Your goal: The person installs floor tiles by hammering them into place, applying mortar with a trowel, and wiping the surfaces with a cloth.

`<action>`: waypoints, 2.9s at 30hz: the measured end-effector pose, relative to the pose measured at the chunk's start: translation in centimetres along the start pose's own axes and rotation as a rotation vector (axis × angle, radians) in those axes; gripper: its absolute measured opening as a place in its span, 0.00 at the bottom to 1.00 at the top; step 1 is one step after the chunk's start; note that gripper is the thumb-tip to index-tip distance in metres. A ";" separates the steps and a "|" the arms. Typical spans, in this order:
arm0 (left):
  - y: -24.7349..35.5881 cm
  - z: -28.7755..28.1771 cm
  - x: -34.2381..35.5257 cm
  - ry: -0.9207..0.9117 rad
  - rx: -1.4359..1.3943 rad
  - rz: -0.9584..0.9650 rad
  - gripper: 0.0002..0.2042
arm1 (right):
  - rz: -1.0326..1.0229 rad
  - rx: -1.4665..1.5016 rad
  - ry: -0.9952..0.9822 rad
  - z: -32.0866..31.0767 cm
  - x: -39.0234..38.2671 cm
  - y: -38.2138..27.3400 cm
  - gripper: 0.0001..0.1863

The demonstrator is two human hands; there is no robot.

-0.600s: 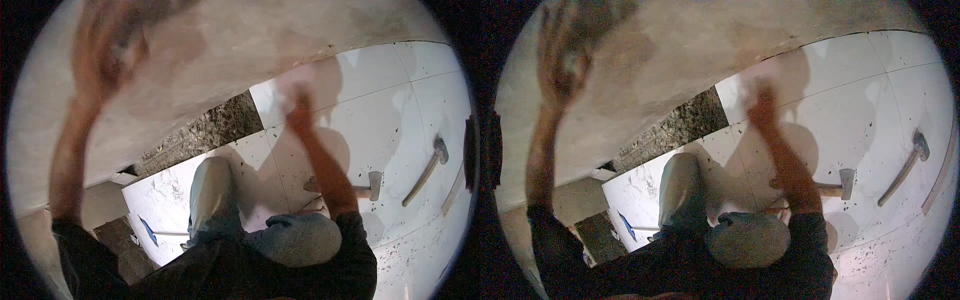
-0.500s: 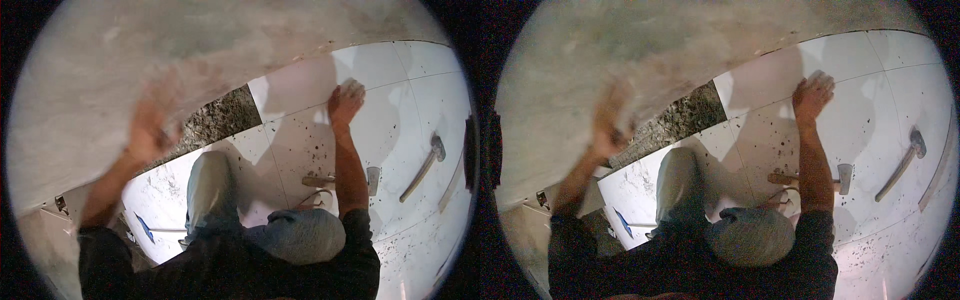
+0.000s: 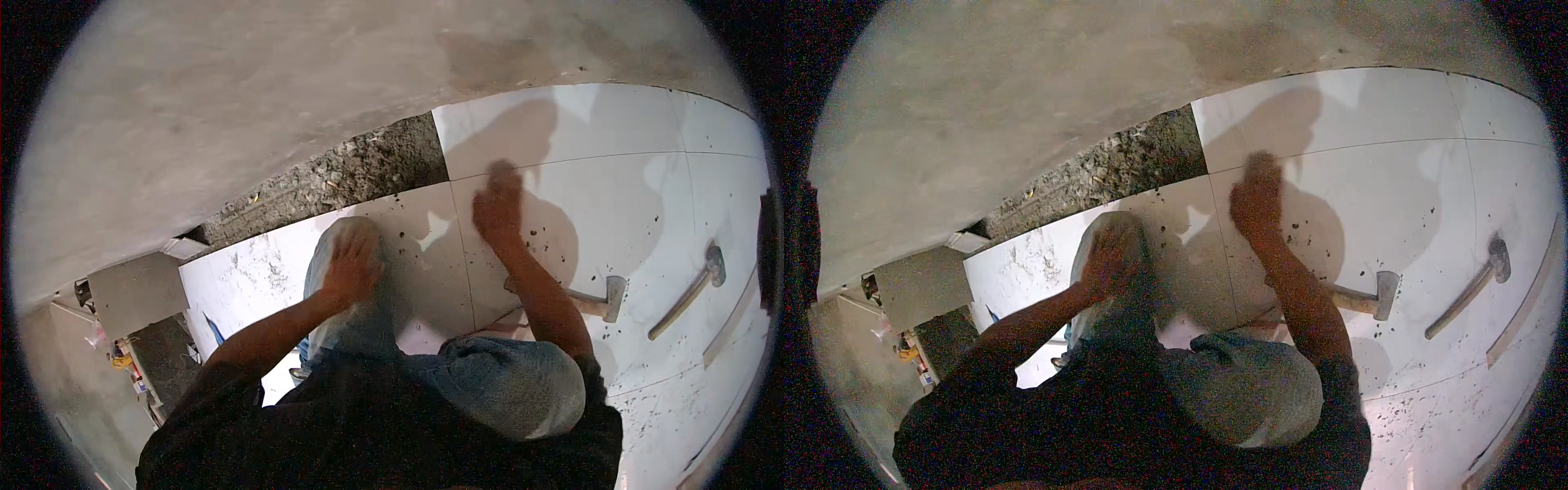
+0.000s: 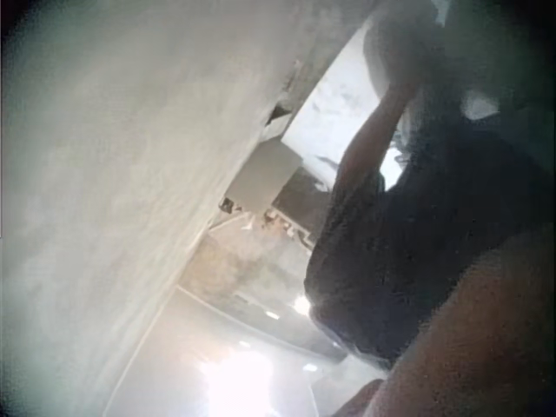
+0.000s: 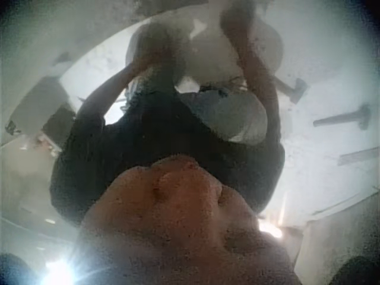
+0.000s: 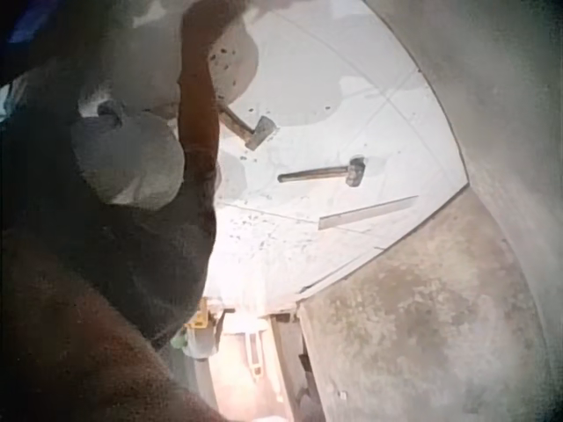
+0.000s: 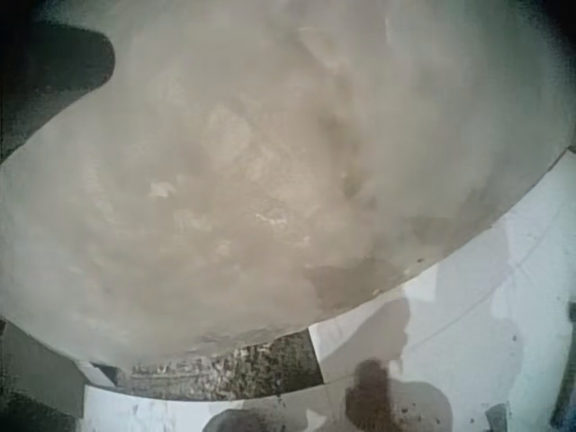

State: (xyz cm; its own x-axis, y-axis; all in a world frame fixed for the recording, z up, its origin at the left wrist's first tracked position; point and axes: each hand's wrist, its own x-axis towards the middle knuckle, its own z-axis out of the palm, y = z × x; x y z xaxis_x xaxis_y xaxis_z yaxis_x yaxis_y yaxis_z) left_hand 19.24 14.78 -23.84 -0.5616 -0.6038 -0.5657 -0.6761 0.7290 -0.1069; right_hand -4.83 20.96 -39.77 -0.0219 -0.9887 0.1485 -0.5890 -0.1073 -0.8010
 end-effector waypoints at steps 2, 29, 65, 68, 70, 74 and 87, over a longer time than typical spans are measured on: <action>2.0 0.3 4.3 0.252 -0.213 0.168 0.28 | -0.023 -0.043 -0.089 1.1 -1.2 0.2 0.17; 11.6 0.2 25.3 0.593 -0.235 0.417 0.35 | 1.587 1.033 0.670 -9.4 -24.2 0.7 0.27; 8.6 5.3 20.1 0.599 0.087 0.552 0.32 | 2.053 0.012 0.753 -17.7 -45.4 -32.6 0.17; 7.9 5.9 20.5 0.605 0.048 0.585 0.31 | 2.021 -0.018 0.836 -12.4 -47.8 -35.3 0.18; 7.7 6.1 20.9 0.617 0.156 0.589 0.31 | 1.994 0.041 1.264 -9.2 -49.0 -38.3 0.22; 7.7 6.2 21.3 0.659 0.080 0.630 0.32 | 2.053 0.208 1.844 -4.6 -53.2 -45.7 0.28; 7.2 6.4 21.7 0.692 0.166 0.582 0.31 | 2.746 0.324 1.128 19.9 -63.0 -41.9 0.24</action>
State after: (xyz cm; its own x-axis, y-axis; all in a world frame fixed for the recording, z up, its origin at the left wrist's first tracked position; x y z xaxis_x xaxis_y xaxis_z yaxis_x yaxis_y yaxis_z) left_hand 5.24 8.99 -42.11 -0.9883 -0.1464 0.0425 -0.1501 0.9831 -0.1049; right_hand 37.33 85.62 -27.12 0.0024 0.9148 -0.4039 0.9876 0.0614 0.1448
